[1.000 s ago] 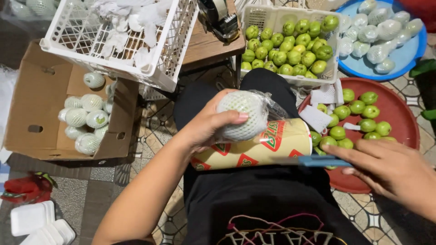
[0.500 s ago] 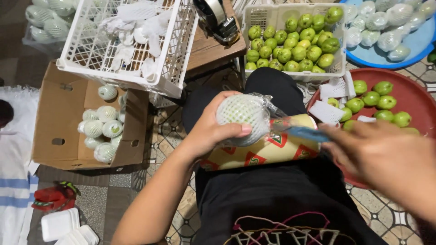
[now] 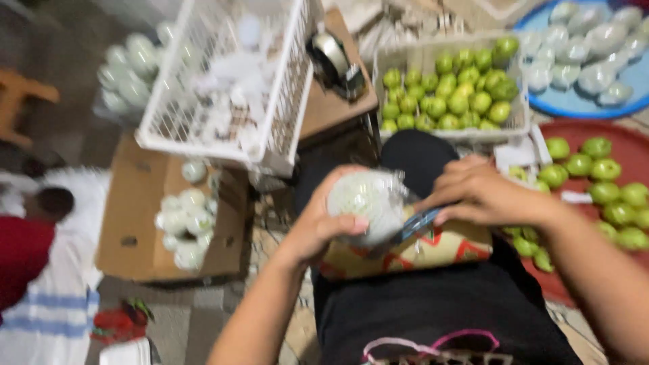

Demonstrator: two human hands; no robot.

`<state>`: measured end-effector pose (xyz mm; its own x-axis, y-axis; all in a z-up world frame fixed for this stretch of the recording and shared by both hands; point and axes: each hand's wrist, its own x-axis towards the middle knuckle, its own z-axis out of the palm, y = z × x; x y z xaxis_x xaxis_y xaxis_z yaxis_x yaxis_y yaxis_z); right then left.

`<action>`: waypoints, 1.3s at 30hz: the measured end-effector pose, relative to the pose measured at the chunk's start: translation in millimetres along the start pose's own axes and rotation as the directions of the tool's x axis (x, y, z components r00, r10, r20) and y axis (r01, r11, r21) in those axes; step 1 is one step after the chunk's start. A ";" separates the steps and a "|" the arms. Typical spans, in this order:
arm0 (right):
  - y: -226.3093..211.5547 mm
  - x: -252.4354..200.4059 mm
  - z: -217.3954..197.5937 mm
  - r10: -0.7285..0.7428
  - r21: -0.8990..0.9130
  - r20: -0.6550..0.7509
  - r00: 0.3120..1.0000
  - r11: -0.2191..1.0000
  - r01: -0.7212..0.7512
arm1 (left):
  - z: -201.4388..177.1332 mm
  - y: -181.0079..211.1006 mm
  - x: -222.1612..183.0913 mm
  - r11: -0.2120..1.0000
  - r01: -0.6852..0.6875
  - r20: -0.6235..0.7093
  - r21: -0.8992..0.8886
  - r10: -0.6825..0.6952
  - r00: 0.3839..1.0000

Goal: Wrapping green fruits in protective foam nets and plastic film for packaging.

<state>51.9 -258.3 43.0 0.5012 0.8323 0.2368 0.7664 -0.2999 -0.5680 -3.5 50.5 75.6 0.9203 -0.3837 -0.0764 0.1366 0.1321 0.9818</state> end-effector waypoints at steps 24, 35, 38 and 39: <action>81.6 -228.8 48.8 0.929 0.714 -0.036 0.367 0.281 -0.642 | -7.3 41.6 -9.0 0.323 0.245 0.178 -0.914 -0.225 0.958; 87.8 -122.2 156.1 0.783 0.854 -0.033 0.621 0.345 -0.390 | -21.4 103.3 -9.2 0.461 0.112 0.104 -0.880 -0.043 0.994; 78.9 -117.5 175.0 0.798 0.883 -0.184 0.574 0.390 -0.259 | -17.2 132.6 -6.6 0.520 0.011 0.008 -0.854 -0.008 1.000; 74.0 -110.3 178.1 0.819 0.927 -0.221 0.530 0.345 -0.146 | -14.7 142.9 -4.8 0.589 -0.107 -0.127 -0.801 0.007 0.992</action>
<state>-18.3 -289.3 -165.5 0.9819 0.0926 -0.1651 -0.1811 0.2067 -0.9615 17.0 84.7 213.7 0.9604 -0.2633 -0.0910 0.2756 0.8508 0.4474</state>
